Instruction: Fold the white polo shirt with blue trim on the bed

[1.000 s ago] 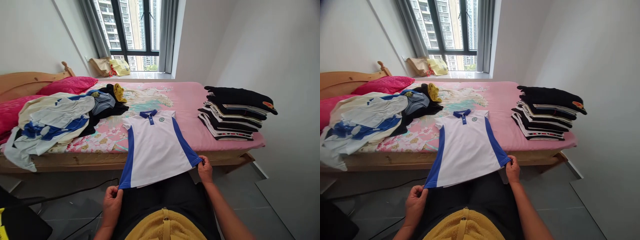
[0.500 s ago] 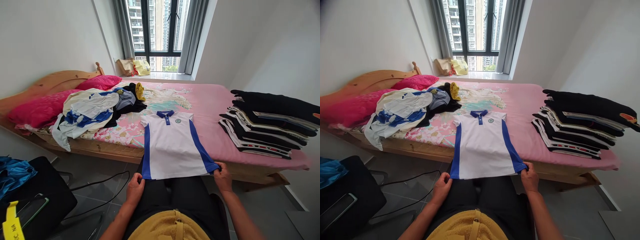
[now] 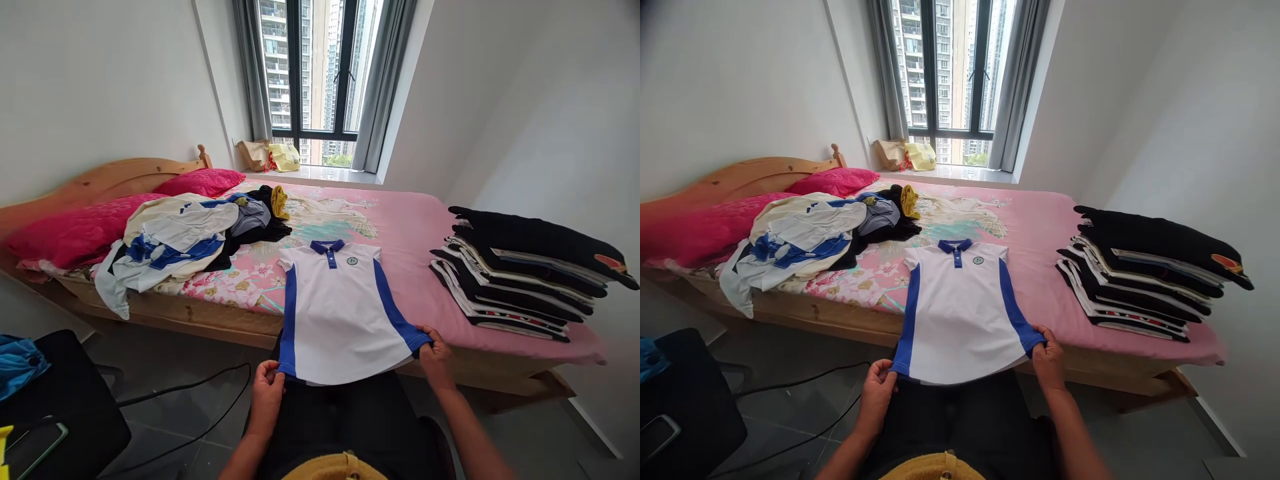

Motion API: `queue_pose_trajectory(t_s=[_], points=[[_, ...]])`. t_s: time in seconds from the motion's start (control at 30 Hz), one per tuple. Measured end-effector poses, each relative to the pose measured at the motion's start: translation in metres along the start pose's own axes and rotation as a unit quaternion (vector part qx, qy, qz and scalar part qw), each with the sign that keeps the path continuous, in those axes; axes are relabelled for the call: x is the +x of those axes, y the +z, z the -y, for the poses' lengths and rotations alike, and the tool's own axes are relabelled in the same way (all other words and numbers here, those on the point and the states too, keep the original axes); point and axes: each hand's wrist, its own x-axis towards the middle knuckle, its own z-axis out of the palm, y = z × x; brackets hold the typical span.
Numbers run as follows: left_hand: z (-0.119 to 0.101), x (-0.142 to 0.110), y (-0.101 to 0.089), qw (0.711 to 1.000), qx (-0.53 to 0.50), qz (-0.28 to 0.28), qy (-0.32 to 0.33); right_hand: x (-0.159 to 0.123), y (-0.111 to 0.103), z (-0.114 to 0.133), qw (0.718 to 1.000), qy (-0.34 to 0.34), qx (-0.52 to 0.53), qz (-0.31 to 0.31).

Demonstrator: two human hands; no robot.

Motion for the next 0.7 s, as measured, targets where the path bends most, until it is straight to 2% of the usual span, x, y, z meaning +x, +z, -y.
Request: queue_pose_trajectory(t_s=[0.13,0.27,0.43,0.6,0.7], points=[[-0.002,-0.001,-0.006,0.999,0.043,0.033,0.006,0.002,-0.003,-0.008,1.0,0.003,0.002,0.0],[0.001,-0.002,-0.009,0.993,0.112,0.019,0.028,-0.002,-0.007,-0.023,1.0,0.013,0.0,0.003],[-0.002,0.0,-0.009,0.979,0.198,-0.001,0.05,-0.007,-0.01,-0.022,0.999,0.042,-0.02,0.012],[-0.009,0.001,-0.037,0.976,0.198,-0.033,0.083,0.001,-0.018,-0.021,0.999,0.036,0.021,-0.002],[-0.012,0.006,-0.047,0.978,0.191,-0.039,0.072,0.008,-0.02,-0.019,0.998,0.038,0.042,-0.003]])
